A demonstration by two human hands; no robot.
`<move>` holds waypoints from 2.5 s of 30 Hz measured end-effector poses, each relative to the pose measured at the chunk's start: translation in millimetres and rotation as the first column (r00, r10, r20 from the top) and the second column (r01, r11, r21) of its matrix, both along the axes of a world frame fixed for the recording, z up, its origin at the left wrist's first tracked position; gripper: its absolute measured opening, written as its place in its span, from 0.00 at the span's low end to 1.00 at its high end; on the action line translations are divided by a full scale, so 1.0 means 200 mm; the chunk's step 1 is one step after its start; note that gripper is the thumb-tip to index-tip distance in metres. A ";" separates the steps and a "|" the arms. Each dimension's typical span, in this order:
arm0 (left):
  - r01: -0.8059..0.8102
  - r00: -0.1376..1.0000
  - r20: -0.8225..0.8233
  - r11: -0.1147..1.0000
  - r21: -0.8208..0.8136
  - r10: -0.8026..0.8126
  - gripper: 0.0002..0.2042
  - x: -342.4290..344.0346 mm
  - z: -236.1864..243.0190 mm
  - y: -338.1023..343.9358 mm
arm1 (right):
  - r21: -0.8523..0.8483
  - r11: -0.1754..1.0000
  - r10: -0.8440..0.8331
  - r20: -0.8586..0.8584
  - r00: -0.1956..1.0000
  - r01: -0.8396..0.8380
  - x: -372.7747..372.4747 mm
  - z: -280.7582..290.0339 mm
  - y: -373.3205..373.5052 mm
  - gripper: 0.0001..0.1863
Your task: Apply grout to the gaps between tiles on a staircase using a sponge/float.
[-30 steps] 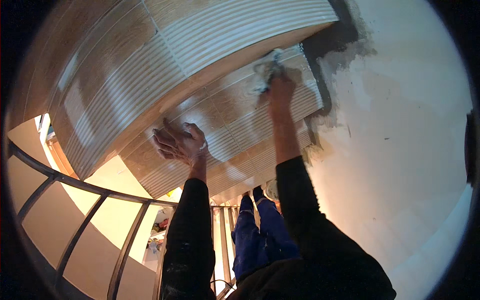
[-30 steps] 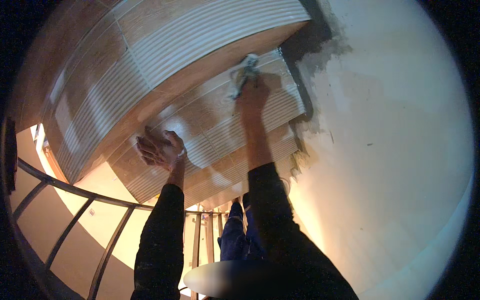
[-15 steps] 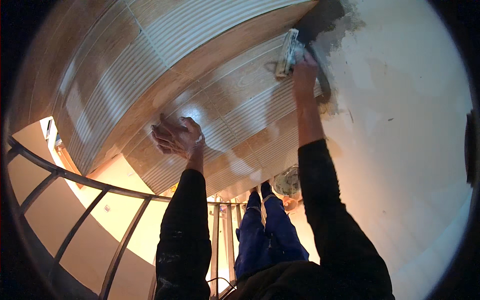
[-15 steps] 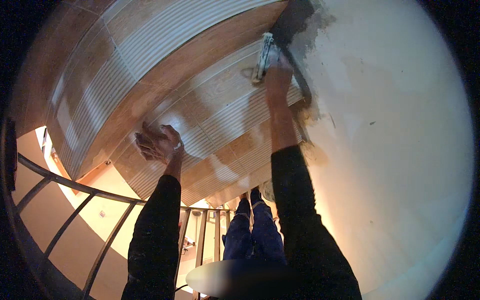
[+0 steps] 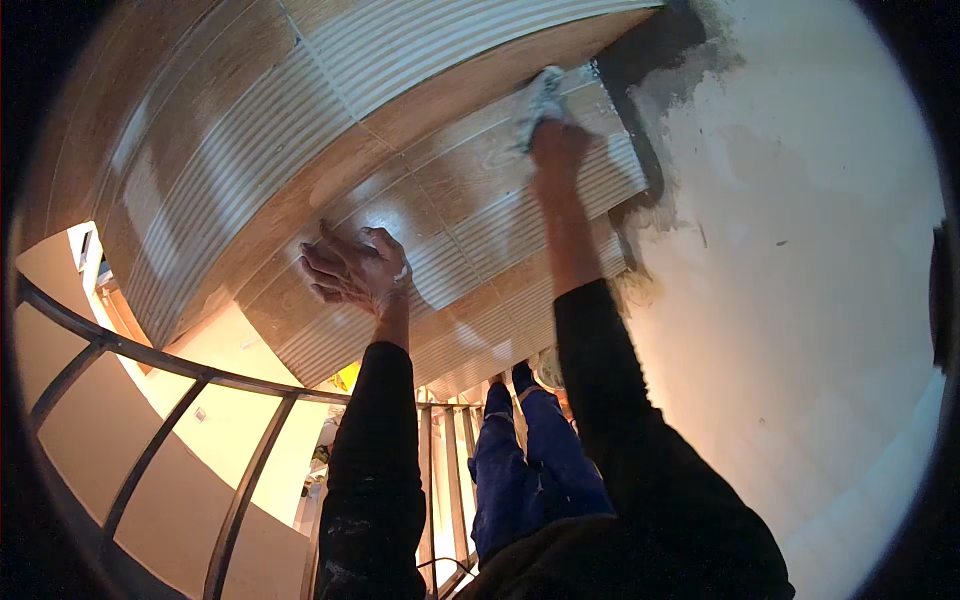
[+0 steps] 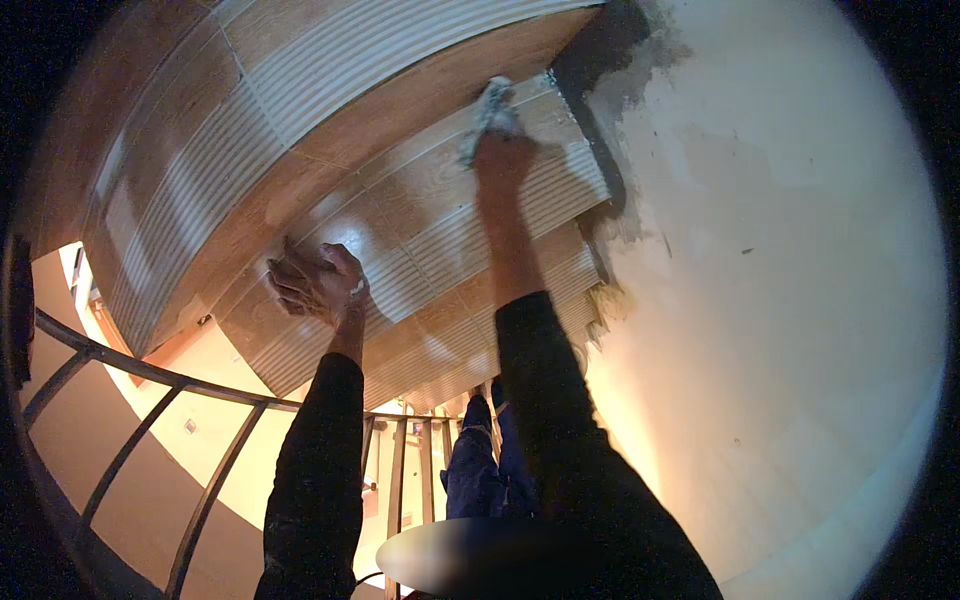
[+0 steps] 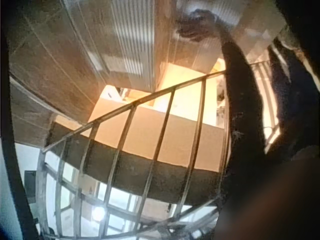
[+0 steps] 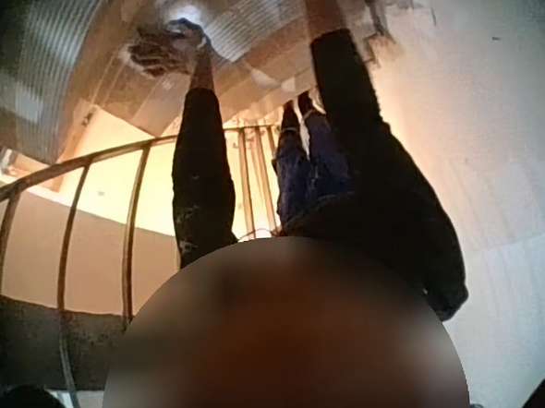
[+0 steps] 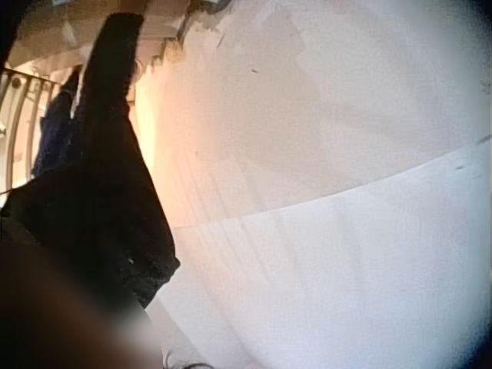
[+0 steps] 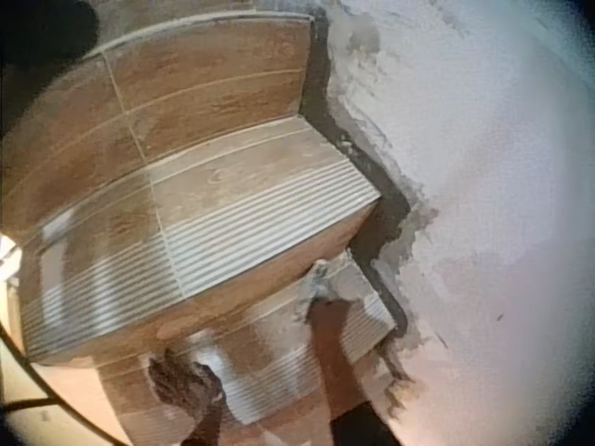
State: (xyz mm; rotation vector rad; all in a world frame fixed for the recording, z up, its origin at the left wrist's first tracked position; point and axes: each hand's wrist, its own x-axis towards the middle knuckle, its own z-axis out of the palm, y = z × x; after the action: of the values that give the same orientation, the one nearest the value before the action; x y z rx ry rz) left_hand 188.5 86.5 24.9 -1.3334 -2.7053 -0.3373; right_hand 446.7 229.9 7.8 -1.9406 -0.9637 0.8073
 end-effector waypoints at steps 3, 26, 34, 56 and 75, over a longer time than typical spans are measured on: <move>0.003 1.000 -0.025 1.000 0.025 -0.002 0.40 -0.03 -0.02 0.00 | 0.013 0.998 -0.056 -0.132 0.990 0.058 -0.35 0.14 -0.11 0.20; -0.026 0.999 -0.026 1.000 -0.008 0.025 0.40 -0.05 0.00 -0.01 | -0.249 0.957 0.289 0.741 0.606 -0.151 0.27 0.35 0.11 0.35; -0.029 1.000 0.013 1.000 0.003 0.029 0.39 -0.01 0.03 0.03 | -0.174 0.943 0.328 0.638 0.697 -0.285 0.45 0.27 0.15 0.28; -0.021 1.000 -0.022 1.000 -0.021 0.021 0.39 -0.05 0.00 -0.01 | 0.032 0.944 0.282 0.440 0.853 -0.329 0.29 0.39 -0.28 0.27; 0.001 1.000 -0.004 1.000 -0.008 -0.001 0.40 -0.04 -0.03 0.00 | 0.068 0.961 0.231 0.342 0.911 -0.269 0.41 0.29 0.08 0.17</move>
State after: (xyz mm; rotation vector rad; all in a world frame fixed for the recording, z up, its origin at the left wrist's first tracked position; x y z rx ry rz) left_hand 180.5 87.0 18.0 -1.3355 -2.7058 -0.3240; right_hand 529.6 245.0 66.7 -1.9110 -1.4542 0.5569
